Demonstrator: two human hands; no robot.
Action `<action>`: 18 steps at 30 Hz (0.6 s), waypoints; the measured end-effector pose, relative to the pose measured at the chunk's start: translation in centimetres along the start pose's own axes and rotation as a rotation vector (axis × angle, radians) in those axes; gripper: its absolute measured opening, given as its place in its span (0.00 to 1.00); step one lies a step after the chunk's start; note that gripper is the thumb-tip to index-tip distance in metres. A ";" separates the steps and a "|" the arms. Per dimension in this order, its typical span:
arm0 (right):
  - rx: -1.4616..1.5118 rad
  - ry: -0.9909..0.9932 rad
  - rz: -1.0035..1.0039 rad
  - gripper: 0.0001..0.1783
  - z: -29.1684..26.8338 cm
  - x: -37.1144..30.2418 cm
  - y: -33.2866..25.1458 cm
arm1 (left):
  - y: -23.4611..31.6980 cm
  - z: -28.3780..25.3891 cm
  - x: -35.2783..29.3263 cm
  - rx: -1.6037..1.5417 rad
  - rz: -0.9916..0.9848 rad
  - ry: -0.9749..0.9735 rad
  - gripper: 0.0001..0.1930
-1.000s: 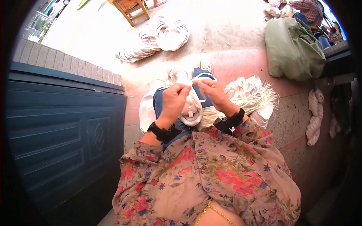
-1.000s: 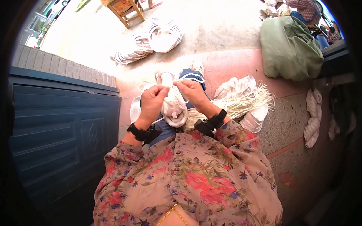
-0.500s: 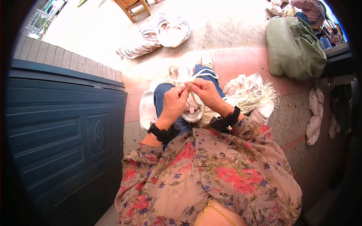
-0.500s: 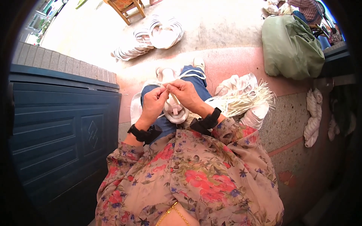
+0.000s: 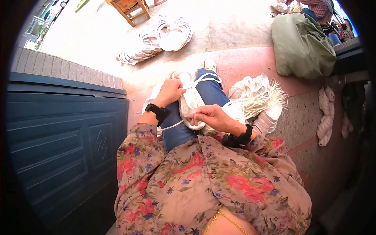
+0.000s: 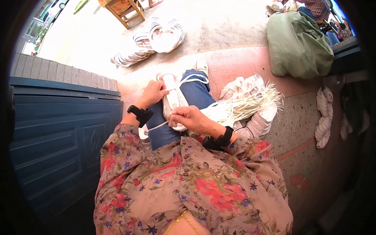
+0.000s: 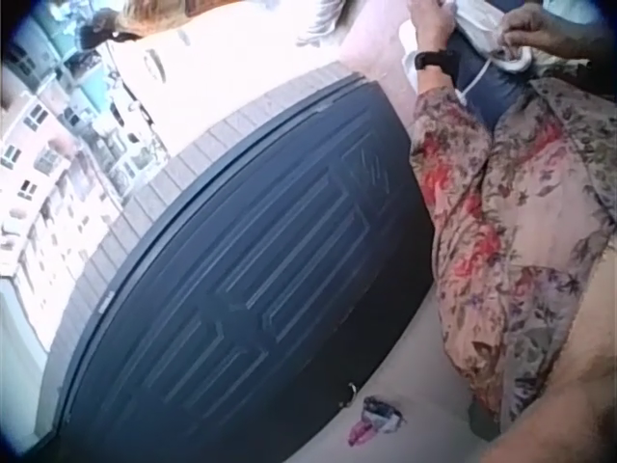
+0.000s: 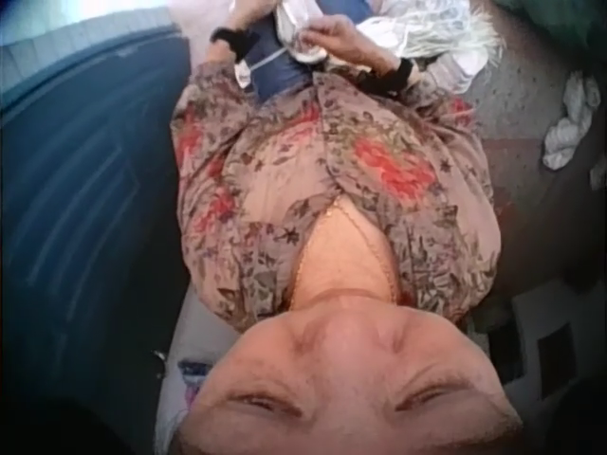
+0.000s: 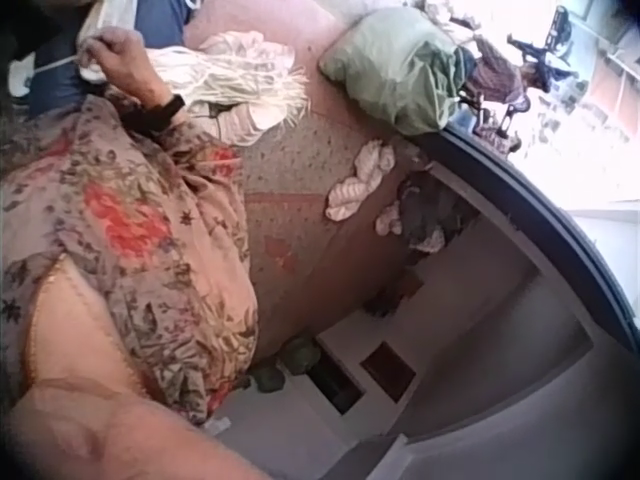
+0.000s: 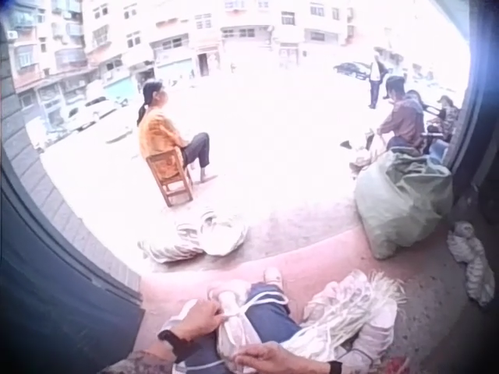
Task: The recorder is lacing multiple pairs of white sneakers while seated in an assembly area.
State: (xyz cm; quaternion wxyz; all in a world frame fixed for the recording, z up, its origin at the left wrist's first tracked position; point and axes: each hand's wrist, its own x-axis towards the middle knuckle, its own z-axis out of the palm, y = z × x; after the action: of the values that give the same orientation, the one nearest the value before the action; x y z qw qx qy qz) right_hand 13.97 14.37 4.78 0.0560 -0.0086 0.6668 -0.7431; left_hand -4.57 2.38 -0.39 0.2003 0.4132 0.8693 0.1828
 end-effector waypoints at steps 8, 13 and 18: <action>0.087 -0.052 0.059 0.11 0.7 0.6 -0.6 | -0.9 -2.2 -0.8 -0.680 -0.233 -0.172 0.09; 0.220 0.034 -0.066 0.10 -0.6 0.5 -3.9 | -2.5 -8.6 -3.2 -0.943 -0.209 0.003 0.06; 0.147 0.053 -0.533 0.12 -2.2 3.0 -15.9 | -4.2 -3.7 -3.5 -0.379 -0.157 0.103 0.12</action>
State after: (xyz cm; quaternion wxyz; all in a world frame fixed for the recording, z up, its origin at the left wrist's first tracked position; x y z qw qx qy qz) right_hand 9.61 17.90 20.11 -0.1584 -0.1603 0.5864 -0.7780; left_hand -7.06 -3.46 1.41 0.2433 0.2891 0.8581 0.3478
